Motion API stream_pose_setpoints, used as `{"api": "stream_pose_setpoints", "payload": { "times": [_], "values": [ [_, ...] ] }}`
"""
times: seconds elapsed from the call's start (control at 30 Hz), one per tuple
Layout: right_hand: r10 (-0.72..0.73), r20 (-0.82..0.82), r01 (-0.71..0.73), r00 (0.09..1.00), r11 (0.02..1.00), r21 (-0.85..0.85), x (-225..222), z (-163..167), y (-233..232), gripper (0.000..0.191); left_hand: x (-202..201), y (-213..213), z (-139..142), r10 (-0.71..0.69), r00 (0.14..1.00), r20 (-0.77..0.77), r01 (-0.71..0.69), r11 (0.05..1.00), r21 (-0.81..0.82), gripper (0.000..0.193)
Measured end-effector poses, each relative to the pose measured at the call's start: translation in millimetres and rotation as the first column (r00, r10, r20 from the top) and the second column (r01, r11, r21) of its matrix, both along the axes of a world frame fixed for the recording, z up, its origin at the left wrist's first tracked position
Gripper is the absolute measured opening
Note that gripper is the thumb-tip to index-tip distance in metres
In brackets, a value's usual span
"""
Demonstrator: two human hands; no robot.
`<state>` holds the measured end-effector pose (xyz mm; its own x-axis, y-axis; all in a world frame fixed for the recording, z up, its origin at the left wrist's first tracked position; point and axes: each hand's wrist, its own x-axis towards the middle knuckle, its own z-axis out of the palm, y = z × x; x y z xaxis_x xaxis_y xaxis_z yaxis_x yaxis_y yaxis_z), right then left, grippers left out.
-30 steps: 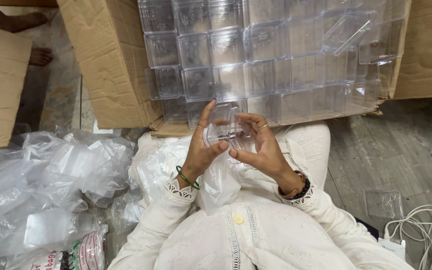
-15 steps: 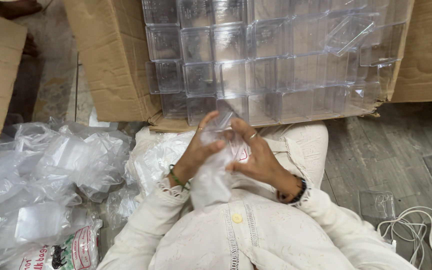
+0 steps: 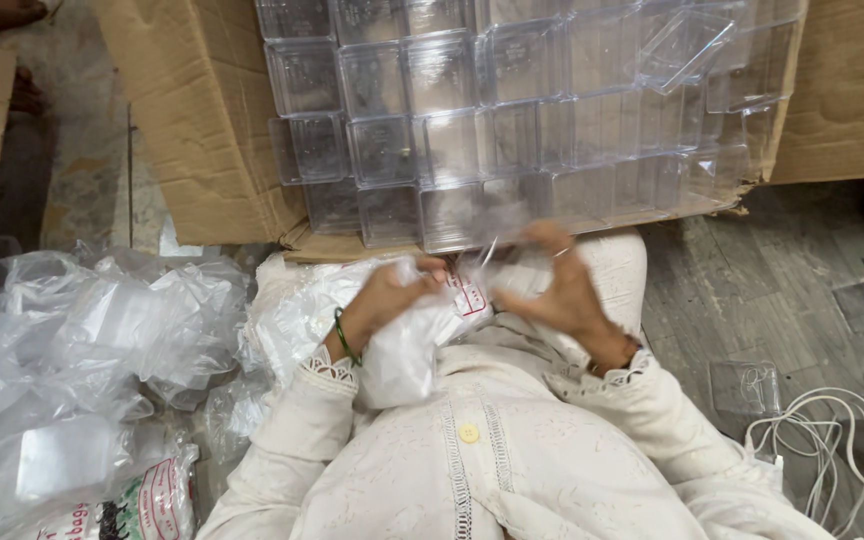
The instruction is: The person sits on the floor and removes clear plastic boxes from a cardboard box, peels the plastic wrapping off each box, and places the unwrapped boxes into a compartmentalized tray. They work through the boxes one at a time, setting wrappers aside.
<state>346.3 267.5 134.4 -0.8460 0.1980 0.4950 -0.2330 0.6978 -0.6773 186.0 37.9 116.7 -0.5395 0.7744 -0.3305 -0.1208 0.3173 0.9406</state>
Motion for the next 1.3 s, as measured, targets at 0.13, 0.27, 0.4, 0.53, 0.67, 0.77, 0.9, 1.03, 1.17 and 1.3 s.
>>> {"api": "stream_pose_setpoints", "payload": {
  "times": [0.13, 0.27, 0.4, 0.53, 0.67, 0.77, 0.9, 1.03, 1.17, 1.3],
  "values": [
    [-0.386, 0.021, 0.382, 0.922, 0.92, 0.089, -15, 25, 33, 0.08, -19, 17, -11, 0.177, 0.961, -0.212, -0.17, 0.984, 0.049, 0.022],
    [-0.304, -0.061, 0.301, 0.951, 0.952, -0.056, -55, 44, 17, 0.08, -16, 29, -19, 0.267, 0.892, -0.365, -0.225, 0.962, 0.154, 0.018],
    [0.001, -0.155, -0.039, 0.988, 0.97, -0.239, -102, 46, -36, 0.084, -33, -3, -22, 0.345, 0.883, -0.318, -0.311, 0.938, 0.153, 0.018],
    [-0.11, 0.032, 0.101, 0.993, 0.972, 0.214, -153, 44, -81, 0.088, -72, -55, -31, 0.575, 0.802, -0.163, -0.519, 0.805, 0.287, 0.02],
    [-0.196, 0.02, 0.166, 0.98, 0.877, 0.452, -193, 35, -105, 0.091, -110, -57, -55, 0.57, 0.802, -0.177, -0.506, 0.807, 0.304, 0.022],
    [-0.227, 0.175, 0.111, 0.958, 0.857, 0.502, -195, 19, -105, 0.091, -127, -32, -71, 0.544, 0.81, -0.22, -0.506, 0.838, 0.207, 0.033],
    [-0.109, -0.011, 0.098, 0.994, 0.833, 0.545, -156, -6, -80, 0.09, -133, -15, -73, 0.469, 0.729, -0.499, -0.538, 0.843, 0.005, 0.043],
    [-0.246, -0.072, 0.255, 0.967, 0.898, 0.358, -98, -27, -27, 0.046, -131, -22, -61, 0.451, 0.735, -0.506, -0.465, 0.879, 0.108, 0.038],
    [-0.352, -0.103, 0.355, 0.93, 0.795, 0.491, -74, -45, 21, 0.045, -129, -24, -57, 0.394, 0.768, -0.505, -0.376, 0.915, 0.143, 0.038],
    [-0.334, -0.13, 0.343, 0.933, 0.724, 0.599, -97, -48, 47, 0.035, -128, -27, -67, 0.399, 0.821, -0.409, -0.386, 0.915, 0.118, 0.035]
  ]
}}
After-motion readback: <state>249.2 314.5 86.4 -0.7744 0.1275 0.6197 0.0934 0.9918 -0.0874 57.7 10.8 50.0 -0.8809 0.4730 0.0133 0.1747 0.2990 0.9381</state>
